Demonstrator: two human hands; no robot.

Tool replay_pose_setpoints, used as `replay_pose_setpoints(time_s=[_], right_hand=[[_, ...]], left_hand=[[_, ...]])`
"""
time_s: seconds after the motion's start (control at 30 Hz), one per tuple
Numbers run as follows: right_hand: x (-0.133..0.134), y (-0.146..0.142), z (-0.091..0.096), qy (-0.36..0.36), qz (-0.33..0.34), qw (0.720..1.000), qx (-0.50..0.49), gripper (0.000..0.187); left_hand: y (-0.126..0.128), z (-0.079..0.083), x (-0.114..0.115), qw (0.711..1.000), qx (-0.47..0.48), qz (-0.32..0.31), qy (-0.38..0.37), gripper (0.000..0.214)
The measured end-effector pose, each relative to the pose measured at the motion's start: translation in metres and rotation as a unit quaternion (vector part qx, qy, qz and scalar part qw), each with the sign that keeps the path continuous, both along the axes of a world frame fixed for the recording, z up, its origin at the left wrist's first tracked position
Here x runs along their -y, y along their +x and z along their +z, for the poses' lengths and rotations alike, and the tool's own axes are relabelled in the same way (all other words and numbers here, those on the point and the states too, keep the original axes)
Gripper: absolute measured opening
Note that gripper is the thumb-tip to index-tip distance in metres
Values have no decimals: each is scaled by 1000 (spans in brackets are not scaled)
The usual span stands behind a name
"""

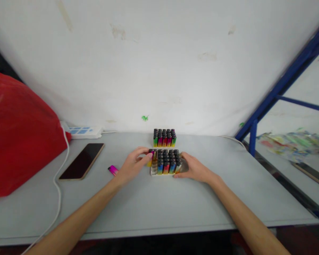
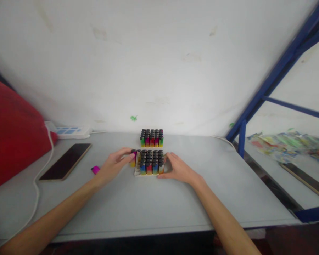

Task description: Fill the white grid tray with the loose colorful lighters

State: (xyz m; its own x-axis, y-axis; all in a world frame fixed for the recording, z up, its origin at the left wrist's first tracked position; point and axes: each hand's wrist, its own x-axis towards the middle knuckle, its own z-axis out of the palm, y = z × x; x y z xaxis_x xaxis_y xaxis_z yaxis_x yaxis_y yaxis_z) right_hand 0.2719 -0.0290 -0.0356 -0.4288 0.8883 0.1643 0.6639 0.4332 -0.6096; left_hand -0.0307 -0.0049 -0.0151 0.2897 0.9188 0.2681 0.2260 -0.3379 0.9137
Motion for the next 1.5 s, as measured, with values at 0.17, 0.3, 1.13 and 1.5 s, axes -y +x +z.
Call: replay_pose_setpoints(time_s=[0.17,0.3,1.13,1.5], right_hand=[[0,0,0,0,4,1000,-4,60],[0,0,1,1,5,1000,-4,59],[-1,1,-4,5,14,1000,-7,59],[-3,2,-8,4,9,1000,-6,62]], left_hand=[[-3,1,3,998,-40,-32,38,31],[-2,3,7,991,-102,-44,79,25],[-157,-1,5,934,-351,3,62,54],[-61,41,-14,962,227,-8,-150,34]])
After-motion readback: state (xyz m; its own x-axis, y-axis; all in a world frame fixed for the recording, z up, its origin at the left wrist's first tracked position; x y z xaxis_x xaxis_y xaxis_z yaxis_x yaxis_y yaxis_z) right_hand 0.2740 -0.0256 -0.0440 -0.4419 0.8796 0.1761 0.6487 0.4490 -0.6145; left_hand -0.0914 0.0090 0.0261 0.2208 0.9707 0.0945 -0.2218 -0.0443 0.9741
